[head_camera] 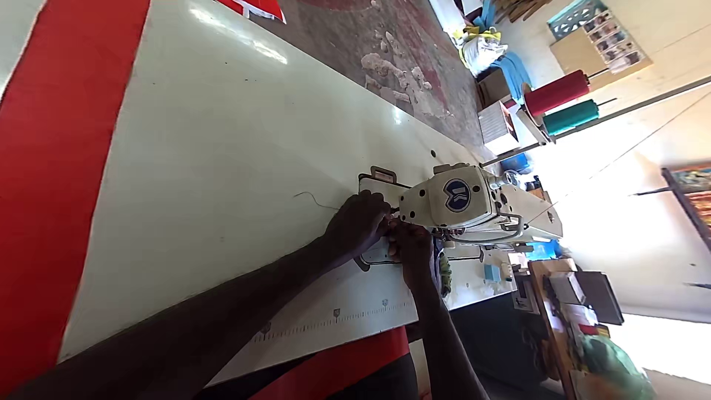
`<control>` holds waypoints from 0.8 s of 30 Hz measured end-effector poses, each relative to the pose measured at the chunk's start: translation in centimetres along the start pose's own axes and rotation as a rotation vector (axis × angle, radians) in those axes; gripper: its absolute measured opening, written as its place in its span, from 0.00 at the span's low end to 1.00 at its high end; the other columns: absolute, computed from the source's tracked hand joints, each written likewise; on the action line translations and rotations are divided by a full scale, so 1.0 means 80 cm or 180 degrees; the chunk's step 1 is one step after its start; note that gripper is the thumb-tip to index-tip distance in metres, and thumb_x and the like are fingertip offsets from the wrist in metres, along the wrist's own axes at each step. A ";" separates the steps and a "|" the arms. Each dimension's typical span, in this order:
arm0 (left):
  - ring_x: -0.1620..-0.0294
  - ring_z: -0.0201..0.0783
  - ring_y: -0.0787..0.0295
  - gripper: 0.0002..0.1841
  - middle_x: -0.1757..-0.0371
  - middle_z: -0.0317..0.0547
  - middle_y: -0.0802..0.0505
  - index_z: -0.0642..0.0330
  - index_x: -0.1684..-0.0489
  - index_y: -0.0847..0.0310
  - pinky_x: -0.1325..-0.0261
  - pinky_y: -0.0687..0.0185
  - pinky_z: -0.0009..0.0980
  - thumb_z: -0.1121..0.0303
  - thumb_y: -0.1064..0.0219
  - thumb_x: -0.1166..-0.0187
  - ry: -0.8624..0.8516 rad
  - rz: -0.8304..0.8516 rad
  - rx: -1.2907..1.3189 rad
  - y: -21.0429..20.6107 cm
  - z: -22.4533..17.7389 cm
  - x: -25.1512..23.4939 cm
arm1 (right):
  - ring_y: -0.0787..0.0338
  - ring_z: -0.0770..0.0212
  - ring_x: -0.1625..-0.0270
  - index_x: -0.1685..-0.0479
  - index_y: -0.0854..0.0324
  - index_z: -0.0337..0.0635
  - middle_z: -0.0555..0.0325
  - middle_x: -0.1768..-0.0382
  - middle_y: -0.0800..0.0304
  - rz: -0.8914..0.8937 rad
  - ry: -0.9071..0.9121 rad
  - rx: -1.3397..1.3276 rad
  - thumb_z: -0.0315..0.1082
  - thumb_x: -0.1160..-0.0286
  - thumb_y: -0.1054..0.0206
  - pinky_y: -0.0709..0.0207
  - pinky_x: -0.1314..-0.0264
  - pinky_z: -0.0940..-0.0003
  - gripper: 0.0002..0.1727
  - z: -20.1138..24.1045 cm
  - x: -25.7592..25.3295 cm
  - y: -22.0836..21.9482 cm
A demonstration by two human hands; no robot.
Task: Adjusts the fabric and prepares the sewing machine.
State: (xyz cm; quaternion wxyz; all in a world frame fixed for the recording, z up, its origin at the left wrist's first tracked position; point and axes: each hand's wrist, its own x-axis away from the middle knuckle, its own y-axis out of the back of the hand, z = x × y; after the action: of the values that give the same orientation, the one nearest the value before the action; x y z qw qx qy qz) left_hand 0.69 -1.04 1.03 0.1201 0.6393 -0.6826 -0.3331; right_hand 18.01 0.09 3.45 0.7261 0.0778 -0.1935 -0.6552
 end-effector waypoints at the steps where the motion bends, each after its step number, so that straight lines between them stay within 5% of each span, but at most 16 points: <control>1: 0.49 0.47 0.15 0.06 0.57 0.43 0.11 0.55 0.59 0.08 0.44 0.17 0.44 0.65 0.30 0.20 0.0003 -0.0020 0.0035 0.000 0.000 0.000 | 0.25 0.70 0.88 0.63 0.12 0.36 0.55 0.82 0.15 -0.0029 0.0000 -0.0025 0.32 0.18 0.32 0.29 0.88 0.77 0.09 -0.001 0.000 0.000; 24: 0.48 0.48 0.15 0.07 0.56 0.45 0.12 0.57 0.59 0.10 0.43 0.17 0.44 0.64 0.29 0.21 0.0174 0.0008 0.0054 0.002 -0.002 -0.001 | 0.24 0.69 0.89 0.60 0.15 0.34 0.55 0.83 0.17 -0.0248 0.0014 -0.0499 0.27 0.17 0.36 0.28 0.88 0.77 0.06 -0.007 0.002 0.003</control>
State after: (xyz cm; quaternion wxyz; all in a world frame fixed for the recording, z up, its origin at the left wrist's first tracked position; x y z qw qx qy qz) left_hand 0.65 -1.04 1.25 0.1337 0.6483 -0.6826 -0.3096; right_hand 18.44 -0.16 3.04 0.7043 0.0296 -0.1369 -0.6959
